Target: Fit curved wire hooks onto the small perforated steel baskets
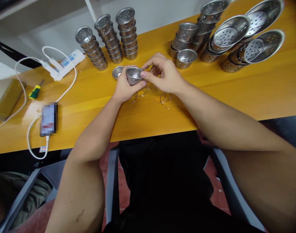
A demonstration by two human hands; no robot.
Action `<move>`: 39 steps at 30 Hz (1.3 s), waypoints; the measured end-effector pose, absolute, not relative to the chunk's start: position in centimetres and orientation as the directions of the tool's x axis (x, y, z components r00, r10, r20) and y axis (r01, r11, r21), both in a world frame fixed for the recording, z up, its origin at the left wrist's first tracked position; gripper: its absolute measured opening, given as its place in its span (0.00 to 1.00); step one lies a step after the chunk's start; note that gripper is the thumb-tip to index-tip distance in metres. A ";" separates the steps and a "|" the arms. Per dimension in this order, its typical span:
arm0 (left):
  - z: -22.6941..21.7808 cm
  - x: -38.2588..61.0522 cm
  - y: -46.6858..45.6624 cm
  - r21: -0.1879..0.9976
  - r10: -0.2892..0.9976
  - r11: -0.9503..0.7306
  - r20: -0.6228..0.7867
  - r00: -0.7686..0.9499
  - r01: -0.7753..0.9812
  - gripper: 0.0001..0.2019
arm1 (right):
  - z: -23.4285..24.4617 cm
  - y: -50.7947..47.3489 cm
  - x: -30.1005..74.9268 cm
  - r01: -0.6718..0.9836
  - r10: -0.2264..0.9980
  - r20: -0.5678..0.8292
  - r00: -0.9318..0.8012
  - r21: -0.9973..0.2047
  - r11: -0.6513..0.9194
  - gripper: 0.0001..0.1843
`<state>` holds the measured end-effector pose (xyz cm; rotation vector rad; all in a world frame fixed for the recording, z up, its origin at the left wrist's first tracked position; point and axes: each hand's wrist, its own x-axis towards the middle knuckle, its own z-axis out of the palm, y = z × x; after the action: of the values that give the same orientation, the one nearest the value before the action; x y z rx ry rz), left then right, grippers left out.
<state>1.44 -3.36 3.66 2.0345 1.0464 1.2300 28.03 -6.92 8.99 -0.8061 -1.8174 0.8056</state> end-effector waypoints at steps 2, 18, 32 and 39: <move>3.4 1.3 -3.1 0.753 0.829 -0.559 0.498 0.254 0.347 0.55 | 9.1 -7.1 28.1 0.199 0.786 0.508 -0.352 -0.780 0.593 0.41; 2.5 2.1 -3.2 0.723 0.789 -0.610 0.518 0.330 0.325 0.56 | 7.5 -6.9 27.4 0.157 0.712 0.564 -0.418 -0.727 0.668 0.47; 2.6 0.2 -1.9 0.653 0.767 -0.636 0.592 0.247 0.410 0.52 | 9.6 -2.9 32.5 0.641 0.801 0.590 0.103 -0.655 0.400 0.48; 2.5 0.1 -1.7 0.639 0.751 -0.659 0.591 0.295 0.396 0.44 | 13.0 -3.9 34.0 0.777 0.851 0.456 0.260 -0.622 0.096 0.54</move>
<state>0.09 -1.71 2.53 2.1977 1.0308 1.3127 33.99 -3.89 13.02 -1.6787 -1.5182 0.1094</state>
